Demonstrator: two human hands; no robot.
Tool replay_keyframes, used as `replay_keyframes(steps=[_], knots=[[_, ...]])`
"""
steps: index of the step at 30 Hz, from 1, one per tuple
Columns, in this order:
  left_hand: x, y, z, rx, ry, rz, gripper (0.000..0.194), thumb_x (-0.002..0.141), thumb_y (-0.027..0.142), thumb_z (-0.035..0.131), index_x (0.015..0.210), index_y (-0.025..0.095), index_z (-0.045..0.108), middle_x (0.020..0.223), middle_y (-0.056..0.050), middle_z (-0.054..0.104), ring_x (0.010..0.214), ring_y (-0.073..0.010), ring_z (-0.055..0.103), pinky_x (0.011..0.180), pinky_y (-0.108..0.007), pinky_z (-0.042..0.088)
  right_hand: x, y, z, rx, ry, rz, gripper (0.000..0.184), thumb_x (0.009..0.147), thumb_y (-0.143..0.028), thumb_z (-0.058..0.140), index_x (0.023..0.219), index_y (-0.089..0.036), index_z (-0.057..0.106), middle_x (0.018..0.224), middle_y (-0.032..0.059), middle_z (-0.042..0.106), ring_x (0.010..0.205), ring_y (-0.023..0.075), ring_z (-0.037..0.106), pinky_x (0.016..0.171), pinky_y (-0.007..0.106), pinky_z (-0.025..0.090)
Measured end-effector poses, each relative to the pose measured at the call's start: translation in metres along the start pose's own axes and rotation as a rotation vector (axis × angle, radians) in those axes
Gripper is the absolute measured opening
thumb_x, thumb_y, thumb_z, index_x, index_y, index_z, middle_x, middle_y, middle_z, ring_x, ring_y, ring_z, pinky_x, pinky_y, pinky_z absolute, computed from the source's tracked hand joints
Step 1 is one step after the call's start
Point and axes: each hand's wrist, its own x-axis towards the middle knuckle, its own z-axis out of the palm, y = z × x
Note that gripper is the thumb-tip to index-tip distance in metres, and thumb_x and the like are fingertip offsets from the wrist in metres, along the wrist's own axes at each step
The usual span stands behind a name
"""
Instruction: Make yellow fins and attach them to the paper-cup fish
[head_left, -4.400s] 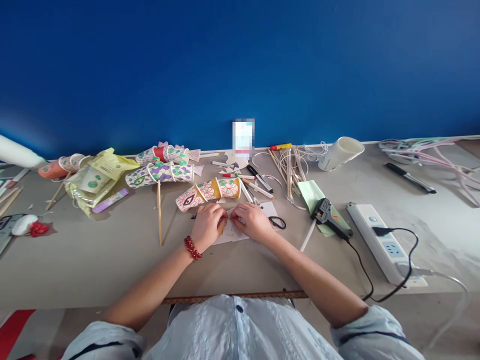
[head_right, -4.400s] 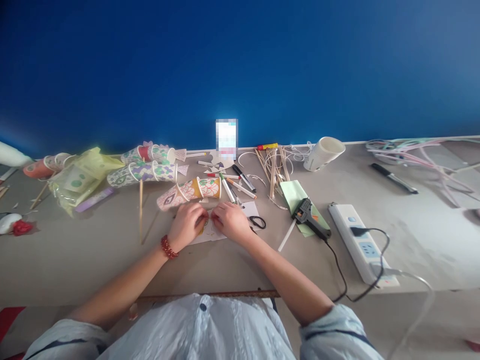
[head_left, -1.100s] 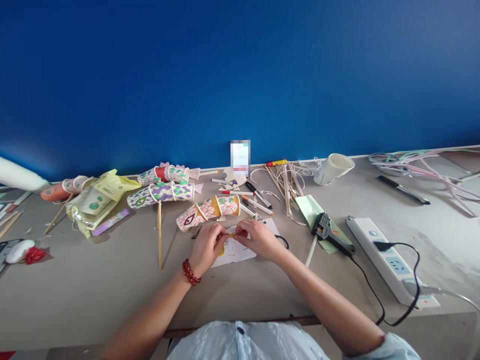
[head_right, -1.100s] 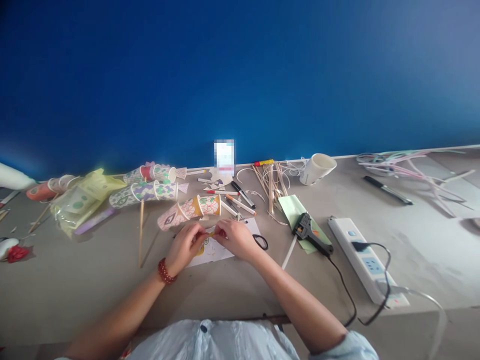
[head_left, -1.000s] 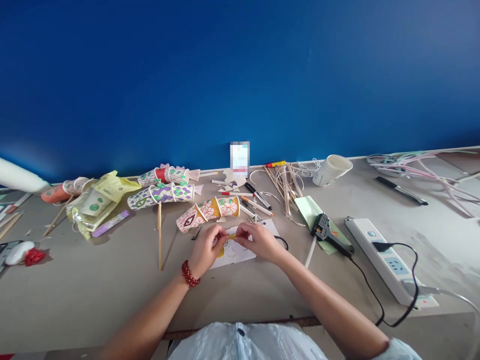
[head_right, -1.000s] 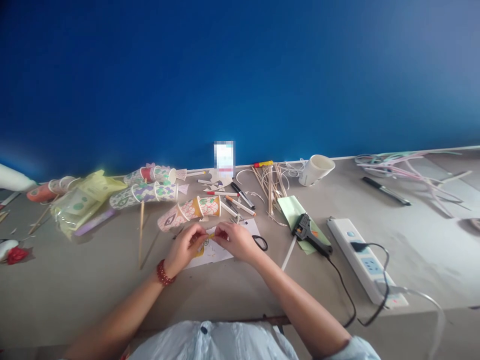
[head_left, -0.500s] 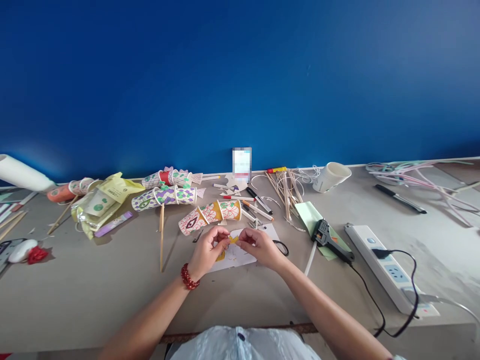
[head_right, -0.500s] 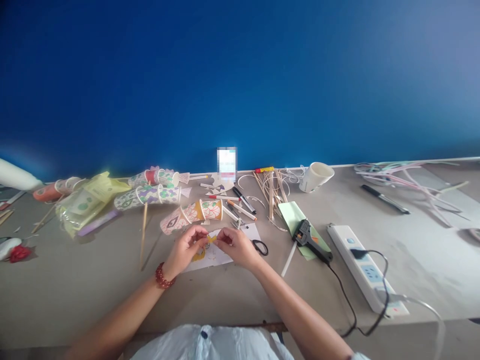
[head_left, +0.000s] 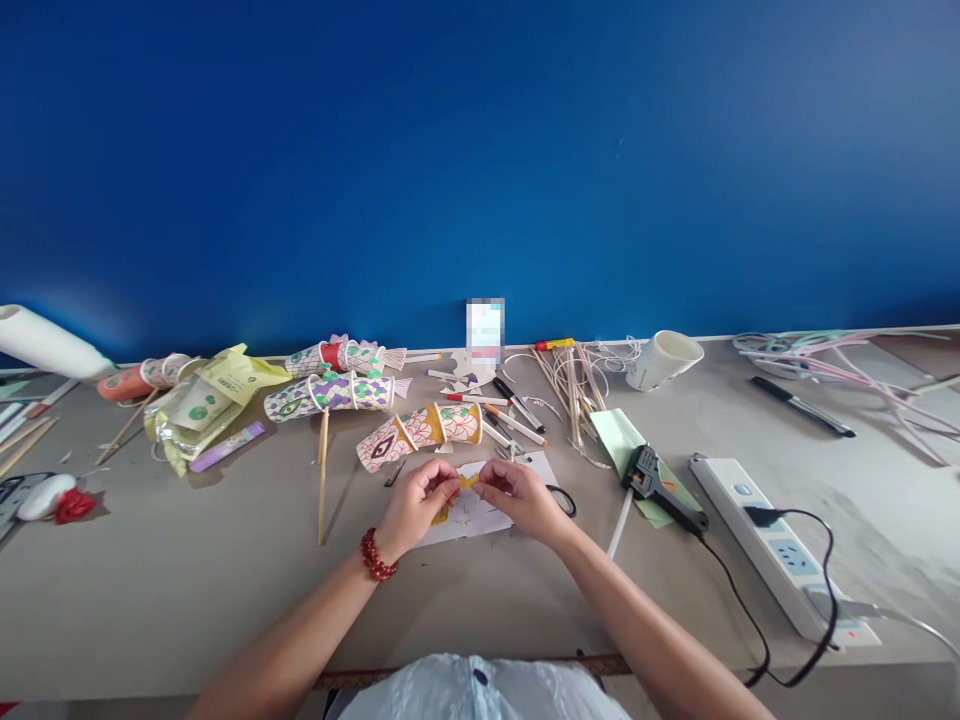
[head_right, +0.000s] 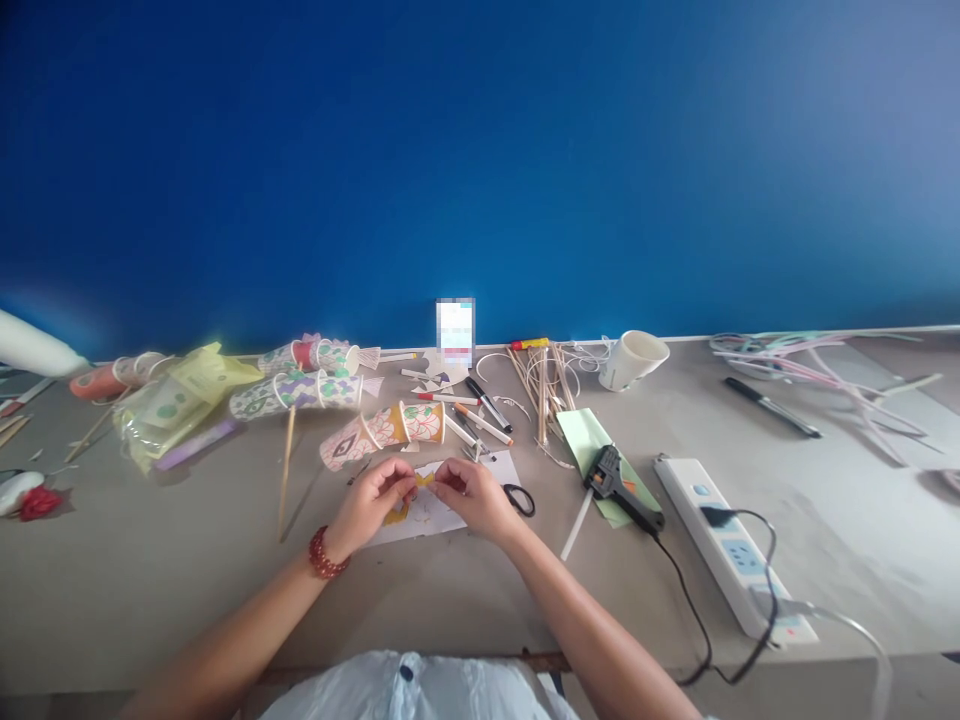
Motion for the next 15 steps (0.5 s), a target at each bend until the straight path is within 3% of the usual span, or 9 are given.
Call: replay_keyframes(steps=[5,10,15], knots=[[-0.001,0.008,-0.007,0.228,0.042,0.112,0.019,0.096,0.036,0.052,0.086,0.022,0.06,0.076,-0.001,0.065,0.068,-0.016,0.06,0.064,-0.028,0.049,0.001,-0.002,-0.003,-0.12,0.034,-0.018,0.021,0.089,-0.033,0.06,0.073,-0.02,0.057,0.069,-0.0022,0.059,0.063,0.0128,0.049,0.061,0.025,0.04],[-0.006,0.023,-0.037,0.494,0.08,0.178,0.018,0.099,0.032,0.047,0.091,0.023,0.061,0.088,-0.003,0.067,0.078,-0.0163,0.063,0.067,-0.026,0.048,0.0,-0.001,-0.003,-0.431,0.064,0.019,0.014,0.09,-0.026,0.058,0.08,-0.02,0.066,0.076,0.0016,0.067,0.069,0.016,0.058,0.063,0.026,0.042],[-0.021,0.013,-0.056,0.771,0.091,0.169,0.019,0.101,0.028,0.044,0.098,0.024,0.062,0.098,-0.003,0.071,0.085,-0.0182,0.067,0.075,-0.029,0.049,0.0,-0.001,0.001,-0.501,0.056,0.008,0.015,0.09,-0.02,0.058,0.081,-0.02,0.069,0.077,0.004,0.069,0.075,0.0192,0.061,0.068,0.029,0.043]])
